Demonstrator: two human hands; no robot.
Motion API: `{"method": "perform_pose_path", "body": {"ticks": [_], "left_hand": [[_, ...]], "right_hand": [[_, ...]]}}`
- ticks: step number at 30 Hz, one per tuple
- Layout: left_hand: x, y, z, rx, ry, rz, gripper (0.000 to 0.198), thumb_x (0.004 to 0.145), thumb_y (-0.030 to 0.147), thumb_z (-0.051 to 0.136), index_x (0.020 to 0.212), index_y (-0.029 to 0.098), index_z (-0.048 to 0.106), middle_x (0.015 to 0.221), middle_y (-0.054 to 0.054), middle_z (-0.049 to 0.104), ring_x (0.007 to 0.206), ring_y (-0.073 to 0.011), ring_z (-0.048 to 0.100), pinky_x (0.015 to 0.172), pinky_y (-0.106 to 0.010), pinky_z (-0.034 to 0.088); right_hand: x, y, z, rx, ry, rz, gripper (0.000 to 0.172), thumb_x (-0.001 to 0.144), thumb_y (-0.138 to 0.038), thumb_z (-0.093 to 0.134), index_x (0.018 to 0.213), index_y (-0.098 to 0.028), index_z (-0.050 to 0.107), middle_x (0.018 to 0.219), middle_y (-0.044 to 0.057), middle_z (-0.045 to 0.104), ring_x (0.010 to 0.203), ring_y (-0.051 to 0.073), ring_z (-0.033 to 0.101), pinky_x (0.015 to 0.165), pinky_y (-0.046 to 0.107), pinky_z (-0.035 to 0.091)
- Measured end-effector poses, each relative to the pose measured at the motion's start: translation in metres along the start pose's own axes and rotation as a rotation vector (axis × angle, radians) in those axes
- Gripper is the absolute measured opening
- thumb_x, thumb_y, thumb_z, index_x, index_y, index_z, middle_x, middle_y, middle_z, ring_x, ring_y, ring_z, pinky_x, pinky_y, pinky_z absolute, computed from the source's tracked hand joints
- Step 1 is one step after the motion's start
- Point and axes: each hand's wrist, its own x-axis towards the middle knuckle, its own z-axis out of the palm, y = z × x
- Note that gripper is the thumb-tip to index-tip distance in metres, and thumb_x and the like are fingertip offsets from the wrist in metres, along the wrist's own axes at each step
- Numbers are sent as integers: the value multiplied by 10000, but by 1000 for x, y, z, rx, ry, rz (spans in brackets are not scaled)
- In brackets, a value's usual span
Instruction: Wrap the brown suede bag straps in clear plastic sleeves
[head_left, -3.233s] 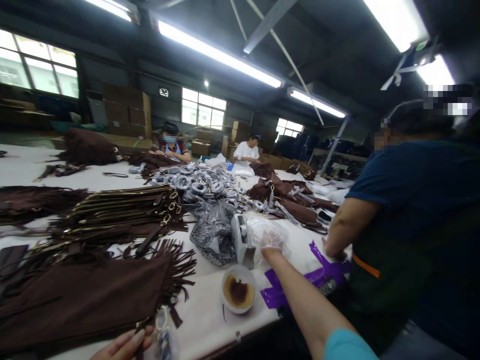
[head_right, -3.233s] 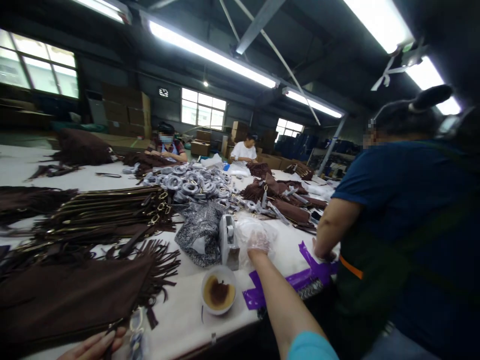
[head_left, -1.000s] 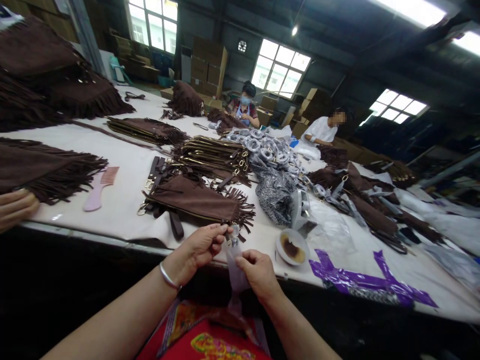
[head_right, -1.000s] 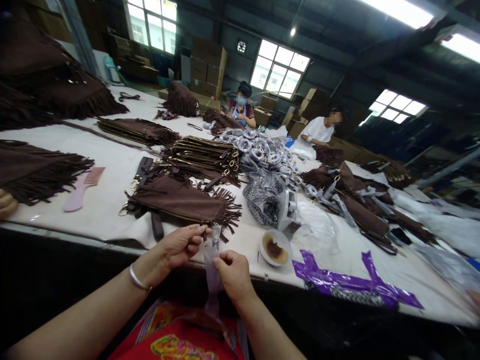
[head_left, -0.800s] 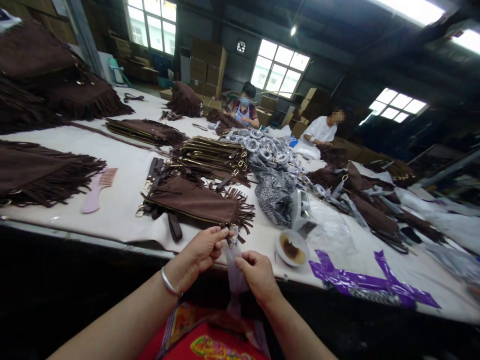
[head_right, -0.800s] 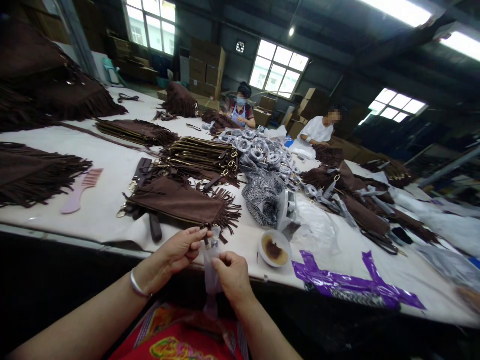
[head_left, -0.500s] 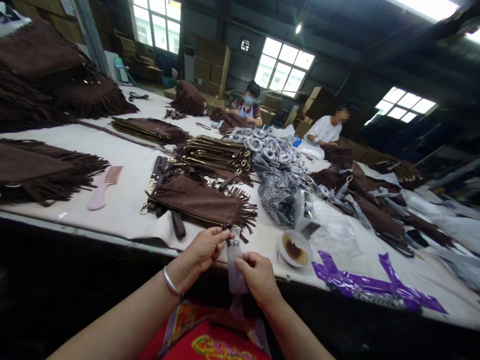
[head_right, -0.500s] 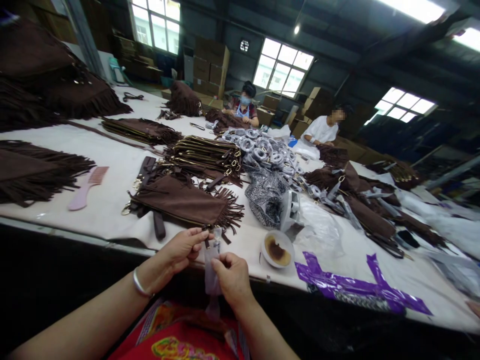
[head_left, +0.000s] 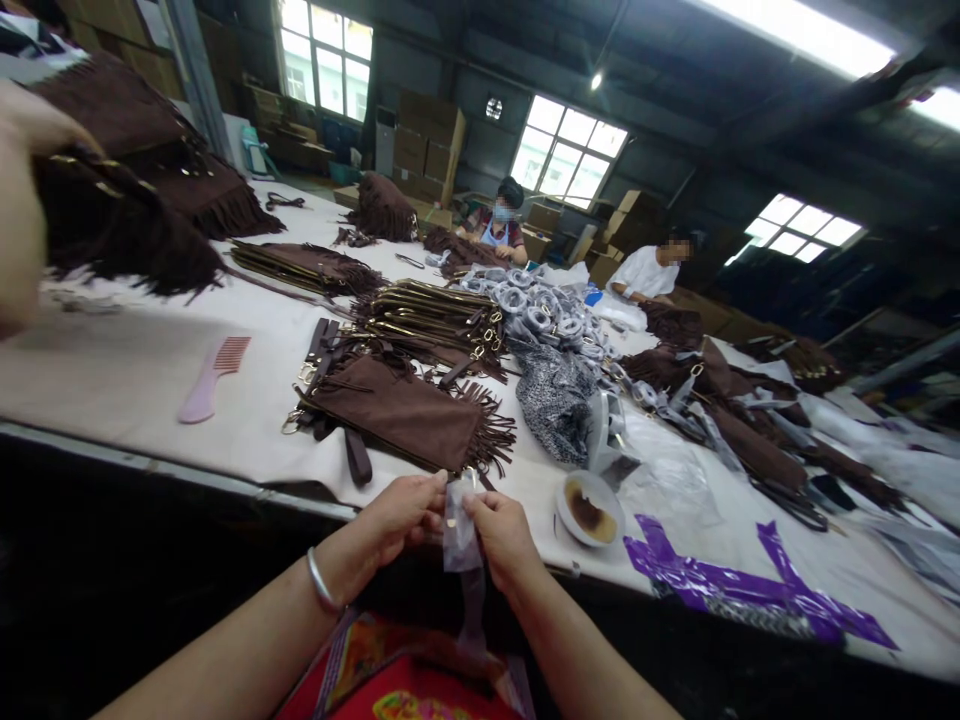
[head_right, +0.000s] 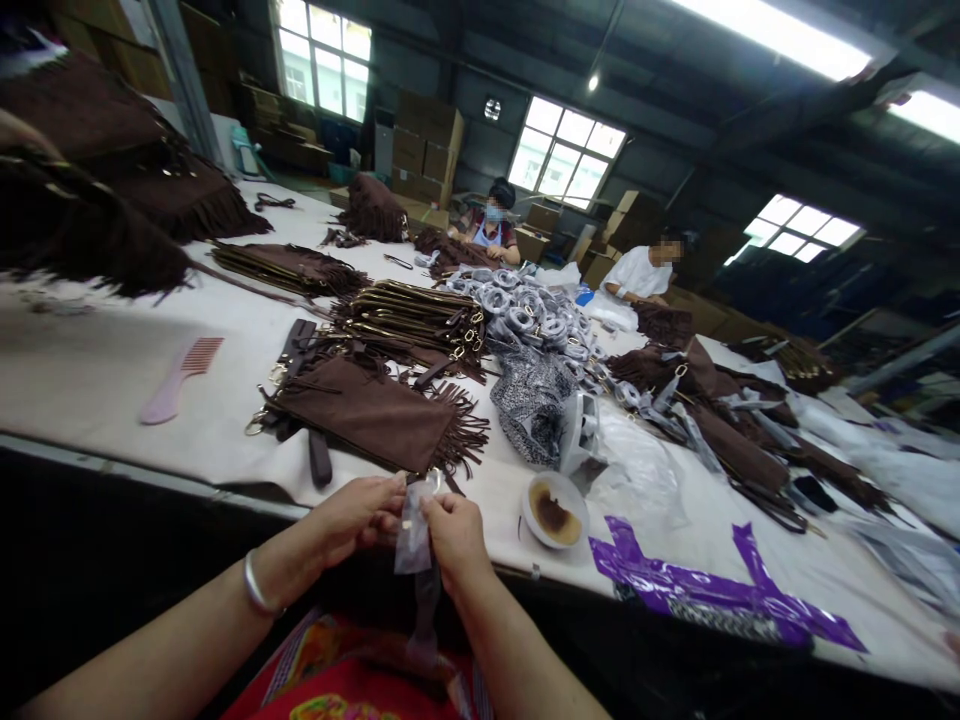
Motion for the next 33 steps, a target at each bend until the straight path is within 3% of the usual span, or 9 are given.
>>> {"method": "perform_pose_path", "body": {"ticks": [3, 7, 11, 16, 20, 24, 30, 33], "left_hand": [[-4, -4, -4, 109, -7, -54, 355, 660, 468, 694, 641, 157, 525, 505, 41, 477, 404, -49, 340, 399, -179, 94], [-2, -11, -2, 196, 79, -33, 245, 681, 358, 640, 596, 175, 502, 433, 52, 459, 357, -43, 289, 388, -186, 95], [3, -15, 1, 213, 108, 4, 241, 682, 361, 637, 597, 180, 502, 417, 52, 465, 344, -51, 317, 375, -183, 132], [0, -15, -1, 176, 114, -9, 287, 707, 436, 627, 645, 170, 538, 503, 13, 535, 394, -81, 424, 368, -178, 168], [-3, -16, -1, 232, 121, -1, 281, 713, 415, 639, 623, 172, 532, 453, 37, 496, 349, -61, 351, 369, -187, 179], [-7, -16, 0, 330, 222, 14, 255, 779, 347, 551, 587, 183, 520, 423, 25, 501, 340, -79, 358, 377, -203, 195], [-15, -15, -3, 521, 385, 185, 293, 790, 325, 525, 527, 195, 533, 388, 6, 530, 358, -124, 446, 430, -237, 284], [-19, -22, -6, 629, 408, 249, 289, 795, 315, 509, 529, 204, 523, 390, 9, 542, 400, -148, 518, 463, -241, 336]], "right_hand": [[7, -2, 3, -27, 17, 0, 314, 662, -439, 651, 637, -132, 590, 501, -24, 531, 459, 94, 433, 442, 210, 330], [8, -3, 5, -37, 7, 9, 296, 678, -427, 634, 608, -151, 552, 475, -41, 488, 432, 88, 402, 415, 208, 307], [7, -1, 4, 3, -11, 35, 326, 684, -465, 634, 618, -158, 546, 453, -37, 488, 426, 105, 433, 412, 220, 335], [5, -4, 1, -110, -30, 21, 307, 711, -447, 616, 641, -151, 580, 443, -33, 510, 403, 109, 461, 385, 212, 336], [-1, -12, 1, -210, -98, 49, 291, 762, -413, 556, 587, -183, 525, 363, -51, 466, 297, 108, 421, 311, 210, 307], [-3, -12, 1, -229, -113, 66, 278, 786, -395, 543, 604, -186, 515, 353, -52, 478, 269, 101, 420, 282, 193, 306], [-9, -13, 6, -215, -155, 188, 196, 783, -337, 542, 678, -172, 530, 441, -23, 565, 301, 102, 493, 247, 153, 296], [-13, -12, 10, -201, -174, 221, 200, 772, -324, 552, 650, -173, 505, 413, -41, 526, 285, 94, 484, 239, 140, 281]]}}
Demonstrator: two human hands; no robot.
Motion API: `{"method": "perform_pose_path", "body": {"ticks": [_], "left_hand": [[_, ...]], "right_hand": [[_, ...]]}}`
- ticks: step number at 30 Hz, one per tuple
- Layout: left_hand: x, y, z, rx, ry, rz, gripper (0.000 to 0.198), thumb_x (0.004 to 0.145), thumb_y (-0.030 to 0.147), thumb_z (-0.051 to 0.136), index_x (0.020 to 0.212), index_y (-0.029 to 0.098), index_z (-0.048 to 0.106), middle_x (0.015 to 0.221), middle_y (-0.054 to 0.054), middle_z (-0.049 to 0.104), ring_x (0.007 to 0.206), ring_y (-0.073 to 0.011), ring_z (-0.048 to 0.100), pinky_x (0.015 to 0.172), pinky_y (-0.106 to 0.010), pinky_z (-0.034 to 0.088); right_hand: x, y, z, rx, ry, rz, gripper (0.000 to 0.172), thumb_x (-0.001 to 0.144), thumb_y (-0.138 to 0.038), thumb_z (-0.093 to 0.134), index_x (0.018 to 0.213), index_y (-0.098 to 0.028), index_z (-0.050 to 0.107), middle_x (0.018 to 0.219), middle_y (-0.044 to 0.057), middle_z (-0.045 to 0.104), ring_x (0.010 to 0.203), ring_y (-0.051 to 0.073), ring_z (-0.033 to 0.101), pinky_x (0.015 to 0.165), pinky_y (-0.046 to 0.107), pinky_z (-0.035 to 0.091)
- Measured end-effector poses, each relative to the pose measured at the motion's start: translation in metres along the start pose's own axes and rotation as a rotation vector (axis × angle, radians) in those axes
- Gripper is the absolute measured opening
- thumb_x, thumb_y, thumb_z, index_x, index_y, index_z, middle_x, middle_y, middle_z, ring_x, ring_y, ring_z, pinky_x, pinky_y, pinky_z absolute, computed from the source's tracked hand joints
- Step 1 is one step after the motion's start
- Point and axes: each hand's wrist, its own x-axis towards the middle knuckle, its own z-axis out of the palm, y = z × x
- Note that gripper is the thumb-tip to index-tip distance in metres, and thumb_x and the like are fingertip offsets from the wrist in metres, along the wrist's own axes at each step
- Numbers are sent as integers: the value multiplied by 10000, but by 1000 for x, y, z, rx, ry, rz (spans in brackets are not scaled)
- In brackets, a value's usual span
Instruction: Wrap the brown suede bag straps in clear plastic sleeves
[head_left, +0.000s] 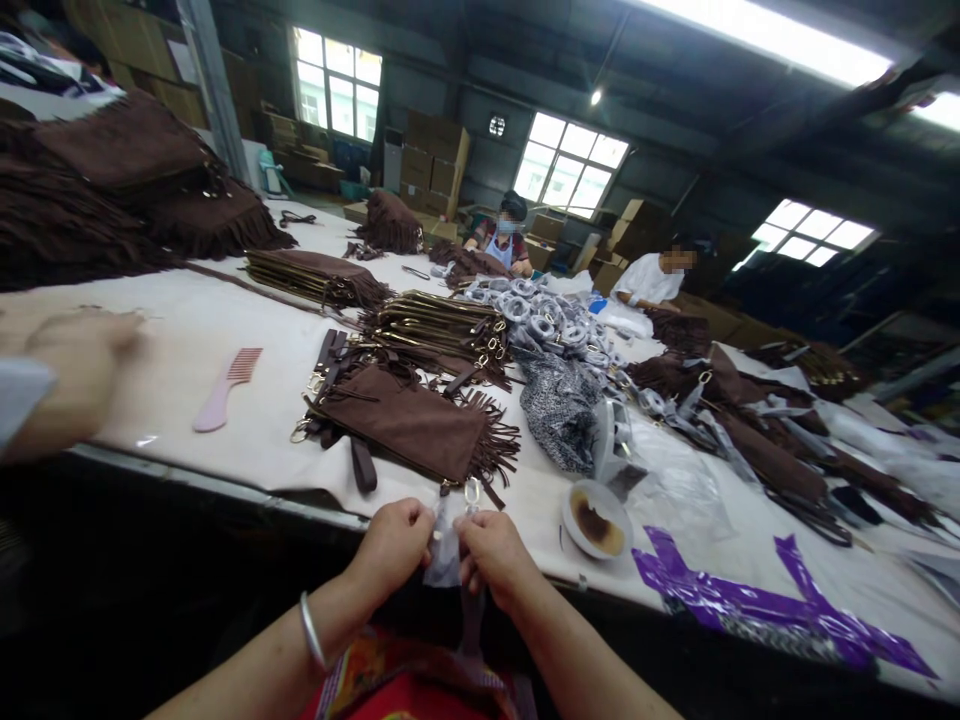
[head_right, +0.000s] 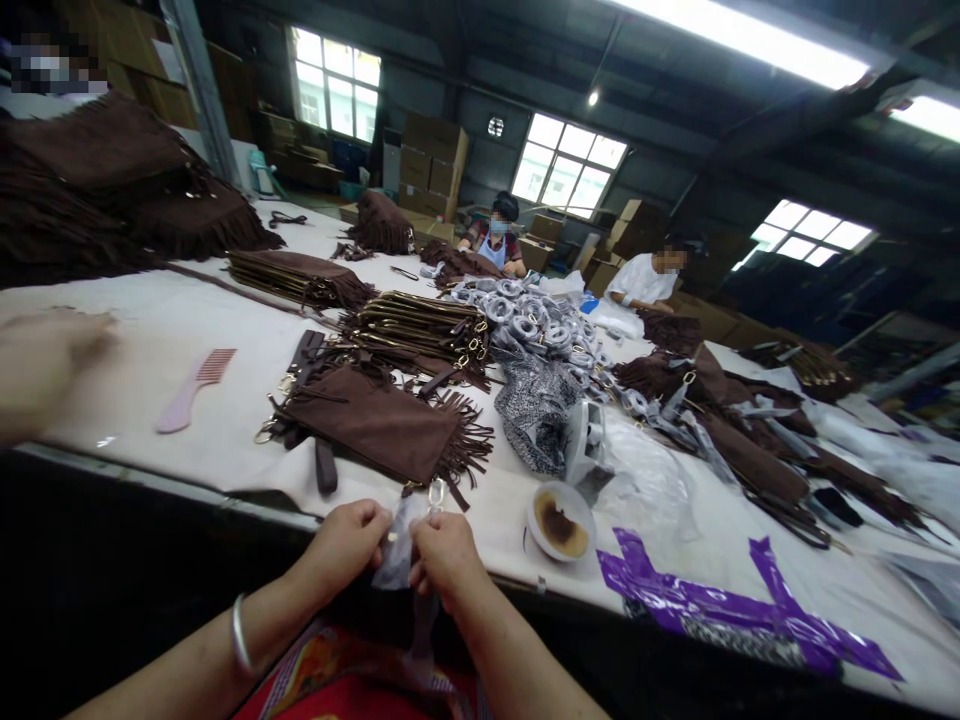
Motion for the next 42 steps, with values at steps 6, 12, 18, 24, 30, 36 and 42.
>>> {"method": "perform_pose_path", "body": {"ticks": [6, 12, 18, 24, 30, 36, 42], "left_hand": [[-4, -9, 3, 69, 38, 36, 284, 836, 315, 437, 591, 205, 532, 422, 30, 551, 434, -138, 542, 495, -232, 362], [6, 2, -1, 233, 73, 59, 295, 828, 280, 435, 561, 201, 532, 470, 8, 561, 500, -142, 530, 527, -243, 333], [20, 2, -5, 402, 171, 131, 295, 831, 284, 440, 593, 188, 586, 596, -31, 626, 605, -156, 548, 579, -259, 322], [32, 15, -10, 597, 105, 157, 246, 805, 240, 460, 672, 177, 657, 712, -71, 683, 660, -173, 581, 600, -268, 323], [42, 20, -14, 630, 26, 191, 339, 816, 345, 465, 598, 171, 656, 666, -94, 680, 641, -194, 580, 576, -280, 309], [51, 28, -5, 461, -52, 62, 317, 748, 339, 562, 489, 161, 596, 474, -30, 536, 542, -168, 514, 539, -270, 284], [62, 34, 9, 262, -87, -37, 244, 728, 238, 608, 503, 155, 559, 447, 1, 480, 492, -135, 466, 489, -249, 280]], "right_hand": [[0, 3, 4, -19, 16, -2, 153, 770, -241, 530, 637, -171, 502, 393, -60, 499, 278, 107, 495, 226, 150, 291], [-3, -6, 4, 27, -9, 49, 166, 825, -244, 494, 679, -165, 507, 436, -33, 548, 301, 103, 522, 240, 140, 285], [-1, -10, 7, 50, -74, 76, 186, 831, -249, 482, 687, -142, 529, 516, 3, 601, 318, 100, 537, 248, 145, 291], [4, -10, 10, 81, -115, 89, 136, 785, -218, 512, 679, -140, 542, 511, -4, 597, 322, 87, 523, 258, 133, 278], [11, -13, 16, 112, -47, 69, 83, 775, -167, 482, 705, -155, 525, 507, -1, 603, 336, 98, 529, 270, 139, 285], [8, -14, 16, -60, -107, -89, 204, 815, -182, 423, 879, -158, 616, 465, -31, 567, 312, 95, 476, 303, 158, 325], [-6, -3, -2, -426, -1, -505, 290, 773, -172, 510, 998, -196, 692, 790, 25, 713, 668, 159, 664, 623, 241, 508]]}}
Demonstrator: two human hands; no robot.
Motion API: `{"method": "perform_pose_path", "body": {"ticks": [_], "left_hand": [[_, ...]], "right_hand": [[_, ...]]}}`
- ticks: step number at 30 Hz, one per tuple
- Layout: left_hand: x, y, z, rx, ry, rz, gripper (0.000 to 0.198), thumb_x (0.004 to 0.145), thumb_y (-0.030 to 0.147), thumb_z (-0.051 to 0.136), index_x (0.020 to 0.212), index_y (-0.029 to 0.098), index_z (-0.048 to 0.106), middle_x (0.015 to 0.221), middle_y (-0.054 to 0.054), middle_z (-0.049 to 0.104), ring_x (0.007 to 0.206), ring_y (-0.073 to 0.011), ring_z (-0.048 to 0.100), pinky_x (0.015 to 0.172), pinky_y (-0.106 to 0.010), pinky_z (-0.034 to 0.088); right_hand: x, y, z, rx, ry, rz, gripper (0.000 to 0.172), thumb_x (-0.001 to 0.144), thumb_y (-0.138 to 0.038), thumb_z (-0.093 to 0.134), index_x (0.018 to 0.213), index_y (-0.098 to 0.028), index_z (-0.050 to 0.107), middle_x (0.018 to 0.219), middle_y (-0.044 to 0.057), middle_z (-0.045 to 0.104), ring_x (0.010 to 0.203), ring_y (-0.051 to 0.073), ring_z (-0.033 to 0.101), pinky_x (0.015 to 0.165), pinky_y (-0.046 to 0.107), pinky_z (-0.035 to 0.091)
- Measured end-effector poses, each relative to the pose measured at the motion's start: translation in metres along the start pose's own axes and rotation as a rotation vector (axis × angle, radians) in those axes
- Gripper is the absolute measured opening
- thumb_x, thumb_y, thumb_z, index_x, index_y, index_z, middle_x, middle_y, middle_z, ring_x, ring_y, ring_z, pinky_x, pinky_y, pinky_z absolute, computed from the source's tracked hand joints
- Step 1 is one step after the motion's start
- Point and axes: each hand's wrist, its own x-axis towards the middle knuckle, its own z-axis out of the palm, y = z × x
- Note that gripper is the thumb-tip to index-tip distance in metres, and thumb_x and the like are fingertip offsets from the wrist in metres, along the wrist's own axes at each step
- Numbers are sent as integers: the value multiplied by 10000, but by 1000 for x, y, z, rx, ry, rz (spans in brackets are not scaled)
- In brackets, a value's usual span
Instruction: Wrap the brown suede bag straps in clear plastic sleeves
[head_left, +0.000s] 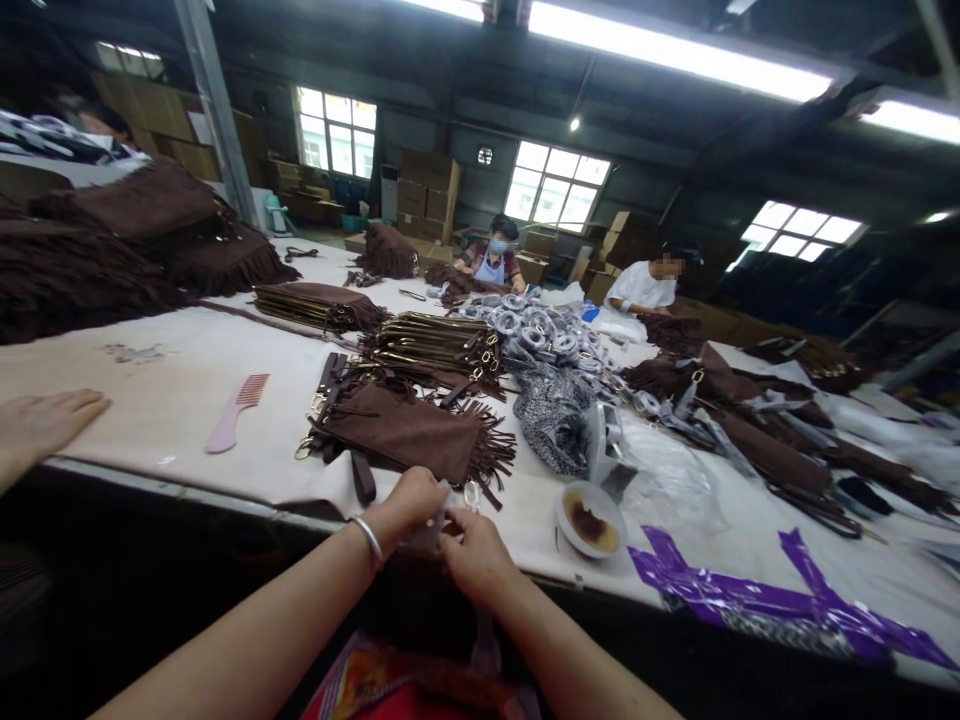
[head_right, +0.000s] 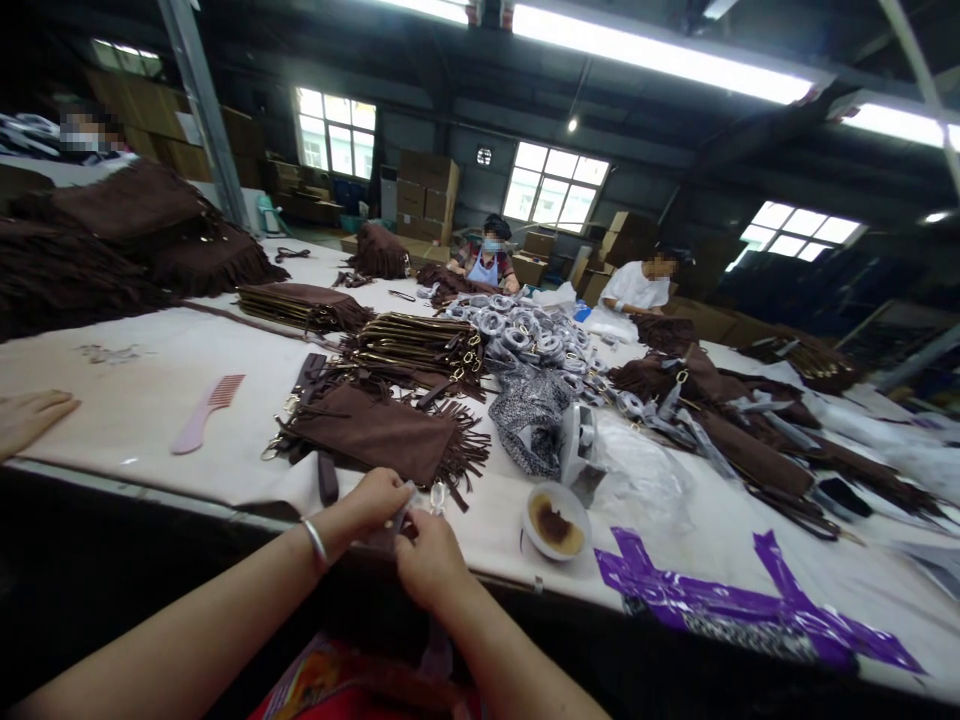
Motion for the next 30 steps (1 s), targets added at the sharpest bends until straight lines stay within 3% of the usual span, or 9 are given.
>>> {"method": "perform_pose_path", "body": {"ticks": [2, 4, 9, 13, 16, 20, 23, 26, 30], "left_hand": [[0, 1, 2, -115, -33, -38, 208, 738, 202, 598, 544, 155, 541, 455, 16, 469, 466, -113, 434, 459, -234, 267], [-3, -1, 1, -245, -93, -75, 204, 774, 209, 565, 583, 161, 513, 457, 33, 442, 422, -93, 385, 421, -222, 242], [-15, -11, -9, -608, -337, -183, 120, 823, 233, 509, 733, 154, 500, 567, 67, 403, 386, -35, 291, 370, -153, 191], [-20, -18, -16, -823, -492, -277, 61, 813, 145, 458, 770, 136, 501, 602, 73, 366, 372, -7, 231, 347, -106, 169], [-19, -21, -17, -915, -555, -337, 80, 822, 126, 447, 766, 127, 504, 600, 66, 378, 364, 2, 262, 341, -85, 188], [-18, -22, -13, -943, -586, -399, 138, 861, 236, 497, 762, 141, 505, 563, 53, 425, 343, -12, 308, 319, -92, 178], [-20, -22, -12, -901, -587, -432, 364, 883, 505, 444, 717, 181, 462, 497, 70, 385, 310, -26, 240, 310, -121, 148], [-26, -20, -15, -793, -586, -388, 498, 797, 694, 428, 710, 203, 434, 488, 84, 355, 323, -33, 214, 328, -142, 130], [-33, -18, -23, -524, -451, -187, 352, 701, 467, 683, 733, 202, 453, 521, 81, 397, 375, -49, 301, 355, -159, 138]], "right_hand": [[-2, 5, -8, -80, 115, -36, 288, 786, -197, 529, 1008, -179, 712, 937, 62, 729, 869, 195, 672, 804, 279, 499], [-1, 10, -17, -116, 208, -12, 289, 802, -217, 528, 1012, -160, 719, 994, 83, 725, 963, 211, 654, 882, 295, 472], [11, 14, -29, -157, 250, -102, 241, 823, -208, 526, 959, -185, 724, 938, 59, 722, 892, 183, 649, 825, 268, 476], [19, 12, -18, -275, 252, -237, 186, 817, -182, 564, 922, -199, 718, 911, 58, 689, 871, 175, 616, 823, 267, 458], [23, 12, -9, -351, 260, -241, 166, 825, -194, 575, 918, -211, 712, 887, 54, 661, 851, 171, 603, 814, 264, 450], [26, 9, -5, -422, 244, -195, 149, 833, -232, 583, 890, -220, 720, 864, 55, 651, 854, 180, 600, 797, 267, 438], [32, 3, -5, -475, 238, -166, 166, 842, -233, 559, 839, -218, 724, 838, 56, 653, 829, 183, 599, 768, 272, 430], [40, 1, -8, -470, 232, -176, 178, 840, -215, 544, 795, -207, 716, 815, 51, 648, 794, 175, 592, 752, 270, 426], [47, 11, -17, -401, 259, -280, 159, 833, -178, 536, 858, -183, 692, 860, 57, 636, 838, 170, 577, 807, 267, 427]]}}
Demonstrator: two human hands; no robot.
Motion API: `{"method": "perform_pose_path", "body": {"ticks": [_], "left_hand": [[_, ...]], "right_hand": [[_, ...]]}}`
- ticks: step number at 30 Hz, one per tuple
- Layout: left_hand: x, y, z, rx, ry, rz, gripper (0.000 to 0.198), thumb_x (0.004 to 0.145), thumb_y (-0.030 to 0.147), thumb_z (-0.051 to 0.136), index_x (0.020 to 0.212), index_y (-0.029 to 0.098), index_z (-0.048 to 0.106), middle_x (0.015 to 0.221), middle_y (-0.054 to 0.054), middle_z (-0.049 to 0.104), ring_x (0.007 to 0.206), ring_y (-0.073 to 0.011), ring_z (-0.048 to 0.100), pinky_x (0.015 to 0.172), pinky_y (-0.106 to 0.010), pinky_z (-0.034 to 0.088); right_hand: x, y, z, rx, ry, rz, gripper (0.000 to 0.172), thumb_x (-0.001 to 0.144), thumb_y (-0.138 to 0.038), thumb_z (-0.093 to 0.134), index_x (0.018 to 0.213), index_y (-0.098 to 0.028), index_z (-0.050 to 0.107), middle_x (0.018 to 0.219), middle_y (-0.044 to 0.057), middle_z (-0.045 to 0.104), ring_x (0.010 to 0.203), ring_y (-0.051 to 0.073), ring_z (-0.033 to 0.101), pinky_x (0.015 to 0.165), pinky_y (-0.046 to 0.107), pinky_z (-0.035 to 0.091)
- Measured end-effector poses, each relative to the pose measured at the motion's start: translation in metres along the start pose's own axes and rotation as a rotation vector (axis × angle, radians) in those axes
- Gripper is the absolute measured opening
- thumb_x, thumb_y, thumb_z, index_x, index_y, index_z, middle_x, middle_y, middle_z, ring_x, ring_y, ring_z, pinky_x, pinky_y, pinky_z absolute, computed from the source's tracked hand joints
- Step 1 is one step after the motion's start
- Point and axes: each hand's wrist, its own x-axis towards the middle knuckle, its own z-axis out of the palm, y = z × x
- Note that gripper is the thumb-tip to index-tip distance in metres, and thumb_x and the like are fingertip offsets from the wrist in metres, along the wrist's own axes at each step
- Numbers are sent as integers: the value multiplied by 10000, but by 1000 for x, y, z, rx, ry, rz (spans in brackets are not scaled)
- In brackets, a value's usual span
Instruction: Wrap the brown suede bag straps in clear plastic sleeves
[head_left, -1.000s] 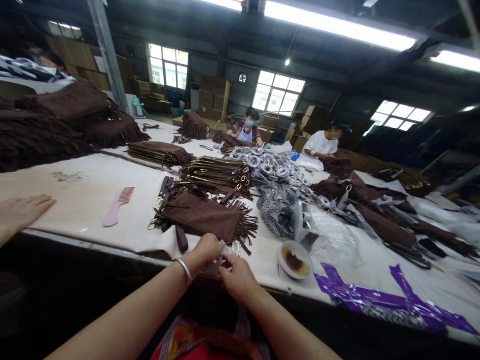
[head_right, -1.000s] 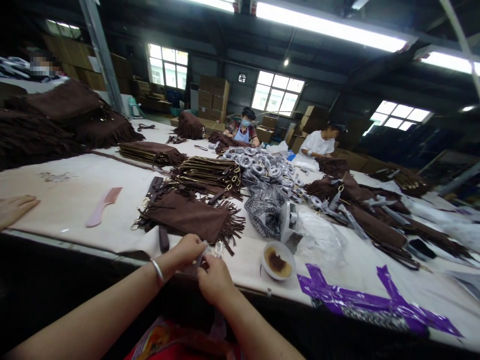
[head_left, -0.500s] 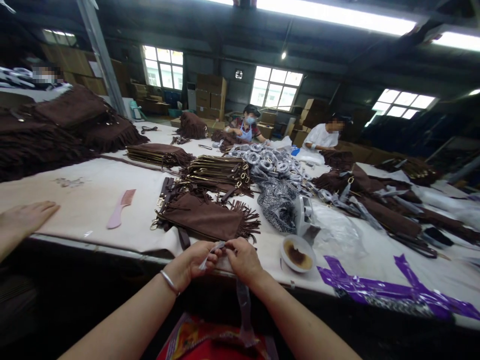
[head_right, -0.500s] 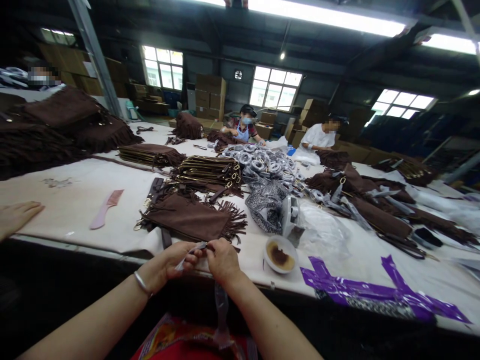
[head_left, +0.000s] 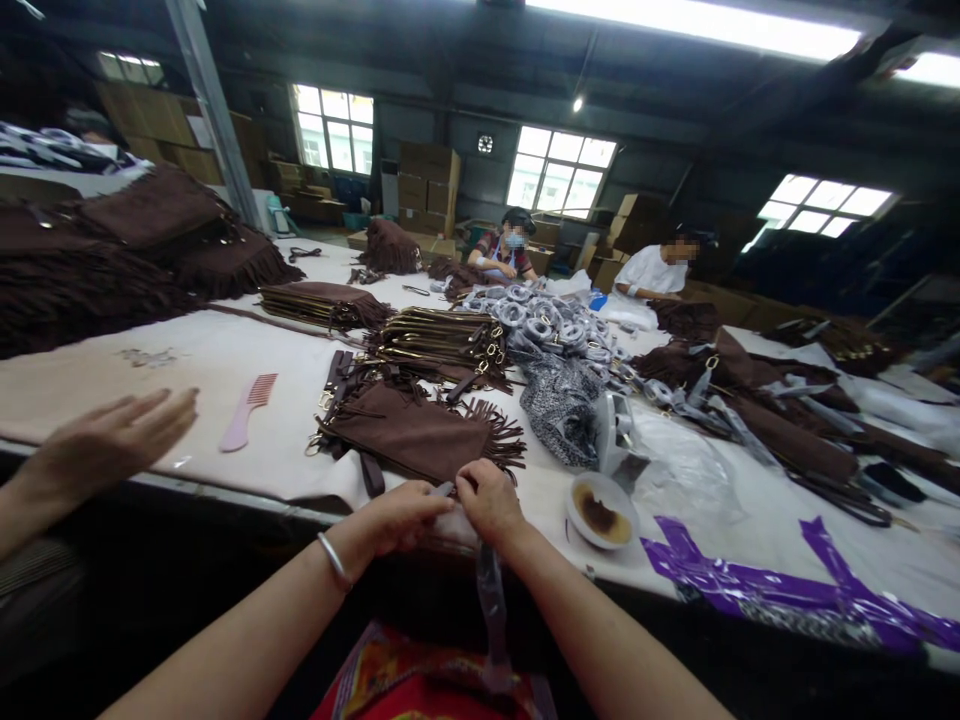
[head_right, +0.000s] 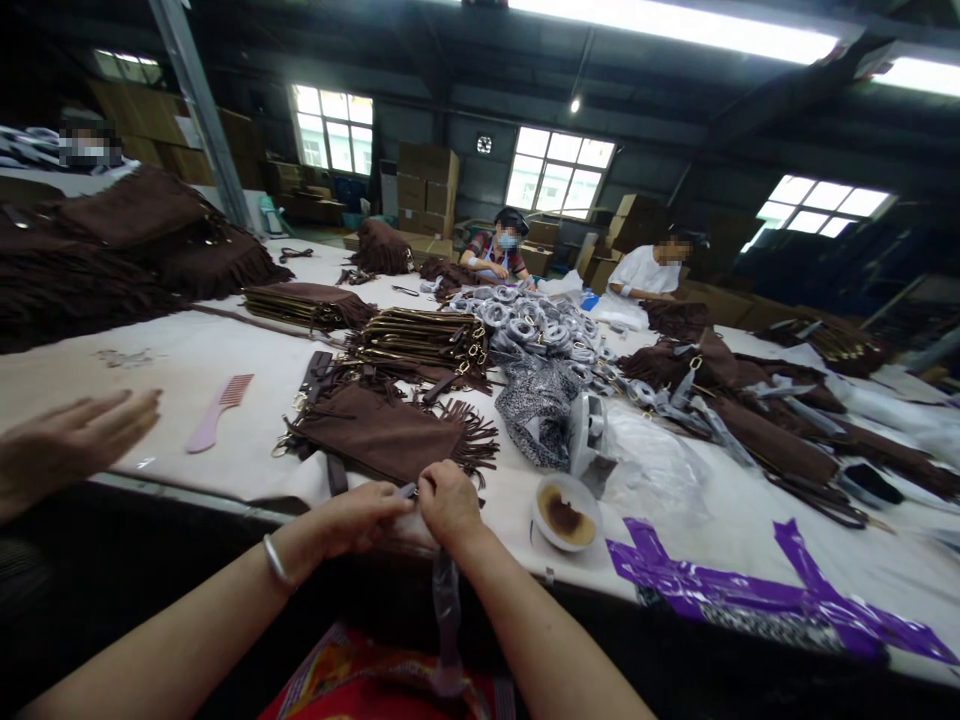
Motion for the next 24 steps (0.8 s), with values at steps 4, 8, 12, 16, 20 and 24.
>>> {"method": "perform_pose_path", "body": {"ticks": [4, 8, 12, 16, 20, 24], "left_hand": [[-11, 2, -6, 74, 22, 18, 219, 716, 334, 646, 731, 191, 481, 542, 68, 428, 397, -53, 295, 374, -176, 136], [-21, -1, -13, -17, -18, 6, 281, 820, 444, 535, 830, 167, 574, 682, -9, 586, 431, -55, 309, 393, -184, 129], [-27, -5, -19, -41, -18, -20, 320, 844, 464, 530, 894, 163, 624, 775, -65, 670, 481, -80, 418, 418, -191, 258], [-31, -3, -21, -38, -60, -40, 359, 842, 483, 532, 921, 156, 656, 786, -83, 691, 510, -115, 494, 465, -235, 380], [-36, -2, -24, -59, -69, -73, 316, 866, 423, 516, 939, 160, 675, 790, -80, 699, 538, -124, 544, 516, -251, 401], [-36, -9, -34, -29, -105, -58, 312, 854, 422, 544, 939, 160, 690, 802, -81, 710, 535, -115, 539, 490, -230, 363]], "right_hand": [[-7, 15, 0, -23, -17, -116, 283, 753, -177, 633, 1031, -203, 678, 991, 66, 616, 958, 204, 535, 888, 312, 404], [-10, 15, 3, -122, -42, -135, 288, 749, -226, 665, 1036, -252, 684, 1025, 53, 594, 979, 215, 502, 881, 340, 374], [-6, 9, 5, -178, -55, -160, 298, 768, -268, 680, 1066, -260, 677, 1032, 57, 594, 987, 223, 485, 875, 351, 351], [-4, 8, 5, -169, -92, -292, 401, 757, -284, 713, 1152, -304, 647, 1112, 52, 588, 1024, 230, 469, 893, 362, 331], [0, 8, 6, -171, -132, -389, 274, 786, -290, 695, 1060, -306, 693, 1164, 43, 582, 1054, 227, 462, 894, 361, 321], [4, 10, 7, -166, -146, -398, 216, 820, -293, 665, 1032, -292, 705, 1151, 45, 596, 1052, 219, 467, 883, 349, 332]]}}
